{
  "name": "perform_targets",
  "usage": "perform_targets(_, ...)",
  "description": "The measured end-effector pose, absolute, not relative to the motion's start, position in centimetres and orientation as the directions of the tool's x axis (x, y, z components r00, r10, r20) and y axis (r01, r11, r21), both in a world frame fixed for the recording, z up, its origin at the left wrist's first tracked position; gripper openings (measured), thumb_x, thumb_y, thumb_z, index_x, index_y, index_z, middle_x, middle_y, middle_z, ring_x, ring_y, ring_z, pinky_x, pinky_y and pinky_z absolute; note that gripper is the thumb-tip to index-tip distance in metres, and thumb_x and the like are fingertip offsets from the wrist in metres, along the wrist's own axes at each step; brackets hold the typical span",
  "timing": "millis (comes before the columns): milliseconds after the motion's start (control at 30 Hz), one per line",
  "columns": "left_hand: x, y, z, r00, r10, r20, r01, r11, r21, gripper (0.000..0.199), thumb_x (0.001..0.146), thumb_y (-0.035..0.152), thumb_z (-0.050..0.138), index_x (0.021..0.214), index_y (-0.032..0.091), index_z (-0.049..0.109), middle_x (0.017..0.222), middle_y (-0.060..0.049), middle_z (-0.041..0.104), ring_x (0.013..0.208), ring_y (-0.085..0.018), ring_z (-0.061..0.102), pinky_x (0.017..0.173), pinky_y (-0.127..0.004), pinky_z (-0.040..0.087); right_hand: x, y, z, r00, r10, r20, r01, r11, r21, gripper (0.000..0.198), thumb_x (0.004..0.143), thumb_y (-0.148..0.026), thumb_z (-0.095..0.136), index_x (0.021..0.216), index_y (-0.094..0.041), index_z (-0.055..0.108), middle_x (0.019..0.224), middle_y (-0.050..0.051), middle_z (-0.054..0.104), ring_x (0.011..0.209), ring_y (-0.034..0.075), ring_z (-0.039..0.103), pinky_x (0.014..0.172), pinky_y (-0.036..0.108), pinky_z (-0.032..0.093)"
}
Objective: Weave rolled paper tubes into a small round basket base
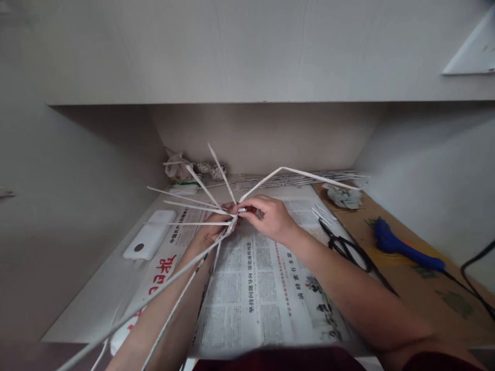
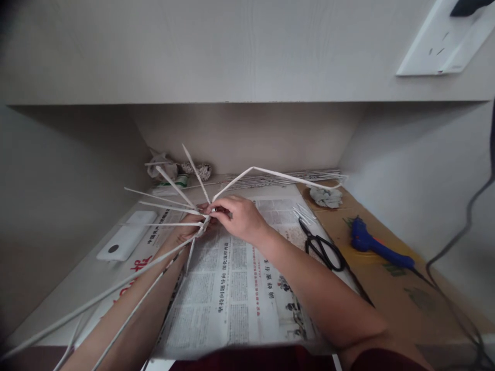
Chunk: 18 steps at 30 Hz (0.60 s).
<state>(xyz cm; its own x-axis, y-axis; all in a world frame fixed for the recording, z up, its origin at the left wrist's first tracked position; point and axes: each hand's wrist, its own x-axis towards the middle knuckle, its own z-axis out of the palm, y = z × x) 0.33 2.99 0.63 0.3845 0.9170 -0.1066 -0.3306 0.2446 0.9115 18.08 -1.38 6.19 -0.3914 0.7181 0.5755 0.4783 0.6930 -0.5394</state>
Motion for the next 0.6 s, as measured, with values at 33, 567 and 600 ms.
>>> perform_targets(33,0.5,2.8,0.7,0.385,0.917,-0.106,-0.338,0.247,0.908,0.048,0.042,0.032,0.091,0.069,0.017,0.055,0.057,0.001,0.052,0.052,-0.009,0.043,0.046,-0.024,0.03,18.0,-1.4,6.2,-0.403,0.715,0.572,0.474,0.697,-0.538,0.012,0.09,-0.023,0.062,0.097,-0.024,0.073,0.097,0.002,0.074,0.089,0.015,0.066,0.082,0.029,0.049)
perform_targets(567,0.5,3.5,-0.4,0.406,0.914,-0.013,-0.216,0.11,0.97,0.046,0.052,0.05,0.083,0.076,0.016,0.065,0.069,-0.008,0.065,0.068,-0.021,0.061,0.055,-0.032,0.043,17.6,-2.4,6.3,-0.433,0.625,0.649,0.5,0.766,-0.404,0.019,0.096,-0.034,0.055,0.098,-0.024,0.072,0.096,0.003,0.075,0.091,0.016,0.067,0.086,0.031,0.051)
perform_targets(600,0.5,3.6,-0.4,0.396,0.918,0.001,-0.183,0.078,0.98,0.047,0.053,0.054,0.082,0.075,0.016,0.065,0.069,-0.008,0.065,0.068,-0.022,0.062,0.054,-0.032,0.043,17.6,-2.5,6.3,-0.436,0.613,0.659,0.502,0.773,-0.388,0.02,0.096,-0.033,0.054,0.097,-0.024,0.072,0.096,0.003,0.075,0.09,0.016,0.067,0.086,0.031,0.052)
